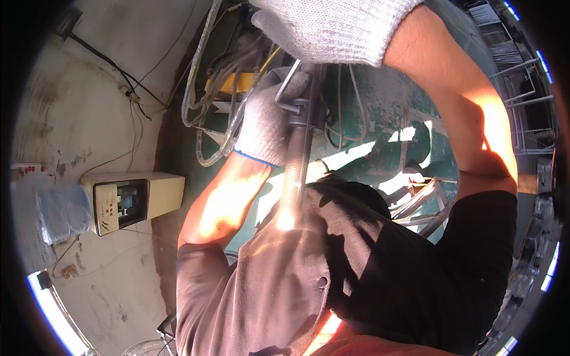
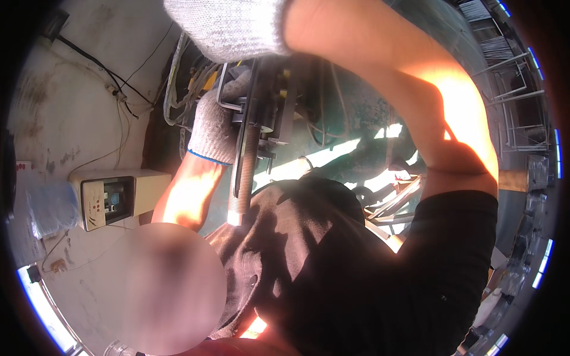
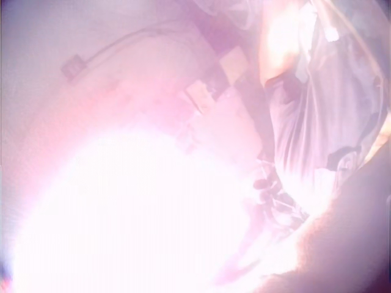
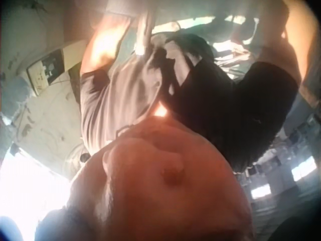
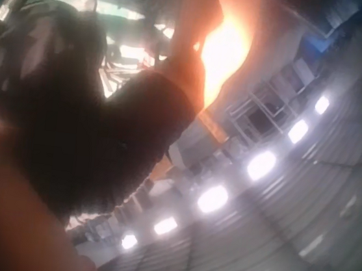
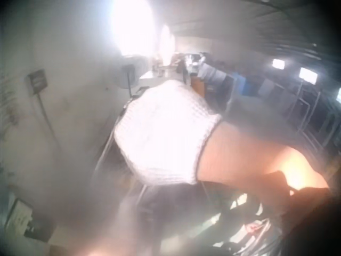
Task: The person loads long metal rods into a bending machine, operates the machine to bend them, and then removes the bent rods. The person also uses a hex key to adjust the machine's settings between batches.
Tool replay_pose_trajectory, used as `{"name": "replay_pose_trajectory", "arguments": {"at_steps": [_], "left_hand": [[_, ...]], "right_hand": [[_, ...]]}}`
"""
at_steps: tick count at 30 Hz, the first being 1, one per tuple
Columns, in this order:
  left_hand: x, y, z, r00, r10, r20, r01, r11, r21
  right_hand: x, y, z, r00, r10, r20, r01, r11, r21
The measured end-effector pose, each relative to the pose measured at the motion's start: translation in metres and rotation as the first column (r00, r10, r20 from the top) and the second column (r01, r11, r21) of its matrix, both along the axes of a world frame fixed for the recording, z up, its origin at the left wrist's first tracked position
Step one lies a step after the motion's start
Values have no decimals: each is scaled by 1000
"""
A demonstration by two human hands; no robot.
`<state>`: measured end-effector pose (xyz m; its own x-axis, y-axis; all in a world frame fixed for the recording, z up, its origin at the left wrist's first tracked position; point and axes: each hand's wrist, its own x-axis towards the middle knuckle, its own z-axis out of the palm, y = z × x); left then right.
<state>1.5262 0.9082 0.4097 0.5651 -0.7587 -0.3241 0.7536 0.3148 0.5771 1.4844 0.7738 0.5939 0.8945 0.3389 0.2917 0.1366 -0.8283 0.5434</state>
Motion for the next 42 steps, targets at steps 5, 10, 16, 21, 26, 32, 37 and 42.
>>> {"name": "replay_pose_trajectory", "arguments": {"at_steps": [5,10,16,21,26,32,37,42], "left_hand": [[-5,1,1,996,77,46,-77,997,7],[-18,1,19,984,149,96,-156,985,75],[-9,2,0,960,192,205,-226,962,155],[-16,-1,11,945,212,249,-255,955,154],[-12,-4,-8,896,177,407,-216,975,51],[-18,3,5,974,222,51,-225,973,49],[-33,16,4,981,155,115,-144,985,-100],[-41,19,-21,992,-35,-122,-21,904,-427]], "right_hand": [[8,-4,0,996,84,-21,-84,996,22],[5,-6,-4,1000,30,5,-30,1000,-5],[6,8,-7,1000,12,7,-12,997,72],[54,-34,-26,961,123,-248,-50,958,281],[85,-48,-63,870,279,-407,-16,840,542],[96,-42,-59,779,270,-566,-12,909,417],[68,-40,-27,740,317,-593,-6,885,465],[56,-42,-28,628,459,-628,-35,823,566]]}}
